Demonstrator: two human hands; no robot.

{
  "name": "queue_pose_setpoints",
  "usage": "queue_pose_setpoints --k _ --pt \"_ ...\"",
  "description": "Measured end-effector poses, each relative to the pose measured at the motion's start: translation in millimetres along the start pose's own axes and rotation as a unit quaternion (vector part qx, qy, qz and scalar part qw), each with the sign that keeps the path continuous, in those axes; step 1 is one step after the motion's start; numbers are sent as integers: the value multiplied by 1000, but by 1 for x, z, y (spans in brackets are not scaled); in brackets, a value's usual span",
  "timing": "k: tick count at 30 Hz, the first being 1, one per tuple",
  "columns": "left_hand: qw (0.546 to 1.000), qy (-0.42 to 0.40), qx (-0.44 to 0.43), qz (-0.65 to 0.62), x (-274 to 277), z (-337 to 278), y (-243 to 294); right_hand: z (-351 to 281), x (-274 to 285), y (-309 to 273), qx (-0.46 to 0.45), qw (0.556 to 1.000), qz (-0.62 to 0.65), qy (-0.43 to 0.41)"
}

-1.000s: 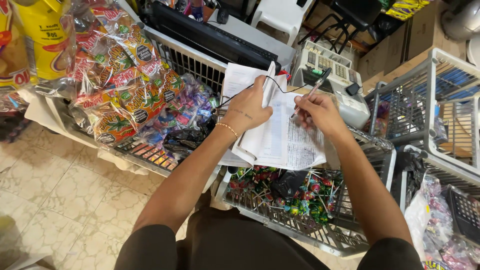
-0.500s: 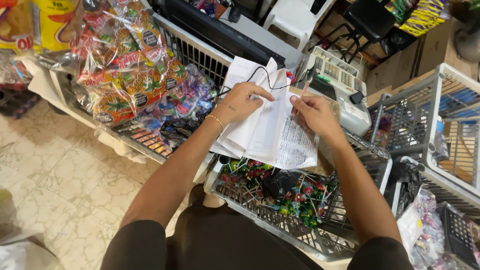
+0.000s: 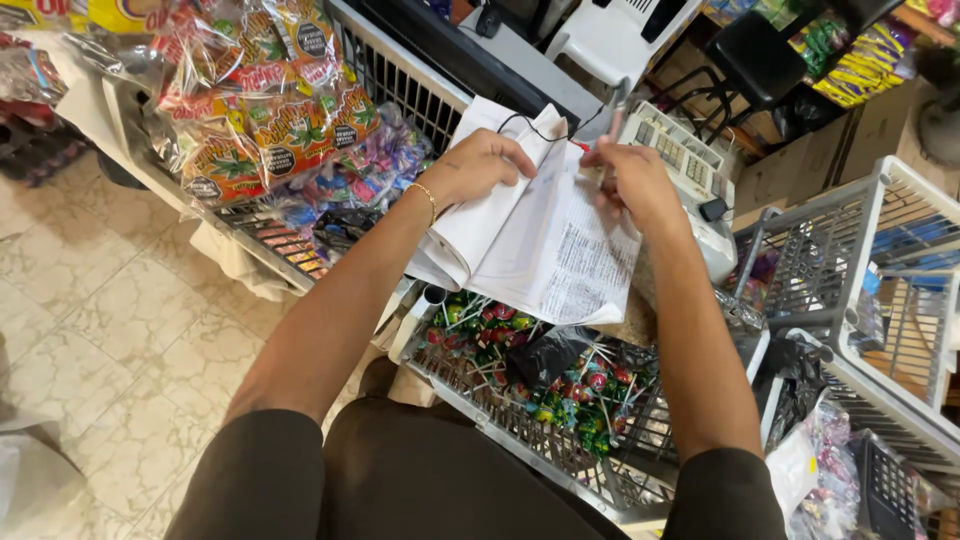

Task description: Checking inventory and writing on a list in a grocery store

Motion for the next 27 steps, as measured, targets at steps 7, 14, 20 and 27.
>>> queue_pose_setpoints --k 7,14,20,27 --pt "1000 -1 9 27 -3 -8 1 29 -8 -5 -1 1000 0 -11" --pt "998 6 -2 67 -8 18 -14 15 -29 -28 -7 988 126 -90" --pt "995 -5 10 96 -11 16 -13 18 -29 -13 -20 980 160 -115" --pt "988 -35 11 148 -13 -4 7 -9 -4 -13 48 993 53 -97"
Point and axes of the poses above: each hand's wrist, its own z-axis towards the middle knuckle, its own x-axis out of the back of the hand, y = z × x, the point moved 7 cm from there along z, towards the middle knuckle, and after that the axes turned 6 degrees about -z, right-handed, at the moved point
